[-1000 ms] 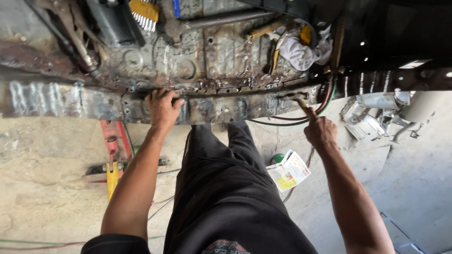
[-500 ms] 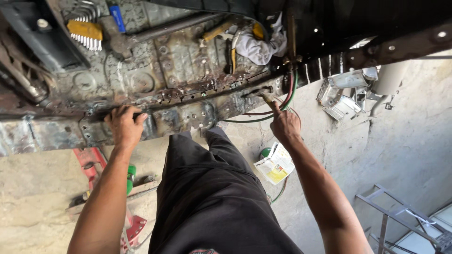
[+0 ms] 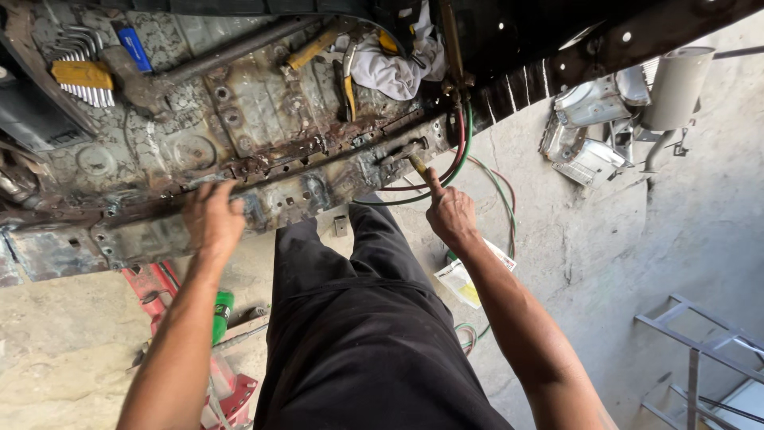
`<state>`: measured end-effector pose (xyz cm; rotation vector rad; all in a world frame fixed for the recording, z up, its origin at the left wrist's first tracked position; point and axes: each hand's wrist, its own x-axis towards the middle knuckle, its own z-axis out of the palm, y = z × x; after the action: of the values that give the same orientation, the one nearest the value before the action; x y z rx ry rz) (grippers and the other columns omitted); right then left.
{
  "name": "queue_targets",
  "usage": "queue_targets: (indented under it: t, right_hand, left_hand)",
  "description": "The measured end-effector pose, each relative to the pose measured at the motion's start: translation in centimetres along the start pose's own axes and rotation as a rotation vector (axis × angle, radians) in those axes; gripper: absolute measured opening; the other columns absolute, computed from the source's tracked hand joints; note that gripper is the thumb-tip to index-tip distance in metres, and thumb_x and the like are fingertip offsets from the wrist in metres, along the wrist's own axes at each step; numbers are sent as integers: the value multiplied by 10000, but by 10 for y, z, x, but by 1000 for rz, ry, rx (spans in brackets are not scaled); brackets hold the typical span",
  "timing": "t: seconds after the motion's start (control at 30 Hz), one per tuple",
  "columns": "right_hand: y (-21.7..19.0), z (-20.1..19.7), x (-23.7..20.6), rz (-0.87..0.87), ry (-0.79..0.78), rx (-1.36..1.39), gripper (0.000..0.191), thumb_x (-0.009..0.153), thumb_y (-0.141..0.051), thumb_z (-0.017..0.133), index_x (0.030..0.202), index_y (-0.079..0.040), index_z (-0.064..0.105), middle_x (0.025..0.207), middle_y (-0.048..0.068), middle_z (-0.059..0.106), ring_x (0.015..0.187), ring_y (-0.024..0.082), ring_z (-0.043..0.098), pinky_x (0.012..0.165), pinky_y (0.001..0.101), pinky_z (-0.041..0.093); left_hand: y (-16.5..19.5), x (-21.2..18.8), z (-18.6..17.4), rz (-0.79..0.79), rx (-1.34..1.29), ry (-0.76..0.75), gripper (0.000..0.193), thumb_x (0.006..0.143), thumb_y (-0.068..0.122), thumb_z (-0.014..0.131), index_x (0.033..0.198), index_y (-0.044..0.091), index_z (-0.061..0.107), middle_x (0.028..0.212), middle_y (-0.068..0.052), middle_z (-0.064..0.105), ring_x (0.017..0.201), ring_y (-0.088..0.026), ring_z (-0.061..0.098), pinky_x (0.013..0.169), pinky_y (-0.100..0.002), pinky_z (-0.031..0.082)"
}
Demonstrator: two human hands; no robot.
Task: The person works under a raised car, hammering on the rusty undercarriage panels and positioning a black plastic trim cover along the rocker area. They then ignite a propane torch and move its flame along the undercarriage metal, heating different sections while holding the torch by hand.
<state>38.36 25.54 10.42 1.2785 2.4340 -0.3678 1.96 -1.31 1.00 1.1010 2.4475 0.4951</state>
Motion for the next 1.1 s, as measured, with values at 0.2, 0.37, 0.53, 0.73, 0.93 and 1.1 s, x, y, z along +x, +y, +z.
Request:
queue_targets:
  t: [0.2, 0.37, 0.53, 0.73, 0.93, 1.1]
  right_hand:
    - [18, 7, -8, -53, -9, 123, 782, 803, -24, 580, 1556, -156, 419, 807, 253, 669, 711, 440, 678, 661, 555, 539]
    - [42, 6, -10, -102, 10, 137, 750, 873, -31, 589, 1579, -207, 411, 835, 228, 668, 684, 404, 684, 635, 528, 552]
    - [66, 10, -7, -124, -58, 244, 788, 832, -44, 625, 1567, -216, 398, 819, 190, 667, 664, 398, 678, 625, 526, 551]
    - [83, 13, -3, -173, -80, 409, 765, 873, -82, 650, 1579, -193, 376, 812, 183, 670, 678, 403, 675, 631, 524, 544]
    - [88, 2, 2, -114, -193, 724, 786, 891, -69, 663, 1599, -158, 332, 916, 255, 710, 850, 454, 694, 752, 532, 529]
    - [89, -3, 2, -91, -241, 805, 803, 885, -56, 664, 1599, -150, 309, 974, 259, 717, 915, 454, 699, 800, 516, 529]
  left_hand:
    - [125, 9, 47, 117, -19, -84, 467, 922, 291, 739, 1352, 119, 681, 1383, -168, 609, 1198, -402, 527, 1040, -514, 390]
    - [191, 39, 82, 52, -59, -88, 457, 960, 375, 738, 1343, 131, 683, 1240, -136, 628, 1155, -406, 513, 1051, -547, 379]
    - [211, 47, 107, -15, -122, -31, 388, 843, 354, 824, 1192, 192, 775, 1174, -91, 602, 1164, -355, 491, 1037, -563, 329]
    - [205, 46, 119, -19, -170, -4, 371, 811, 302, 863, 1163, 208, 791, 1198, -50, 603, 1208, -313, 502, 1097, -546, 280]
    - [208, 50, 118, -52, -174, -37, 356, 808, 297, 868, 1144, 208, 792, 1207, -42, 604, 1222, -305, 498, 1107, -562, 243]
    - [209, 50, 117, -47, -177, -34, 343, 808, 310, 871, 1127, 209, 797, 1215, -35, 609, 1237, -300, 497, 1118, -562, 229]
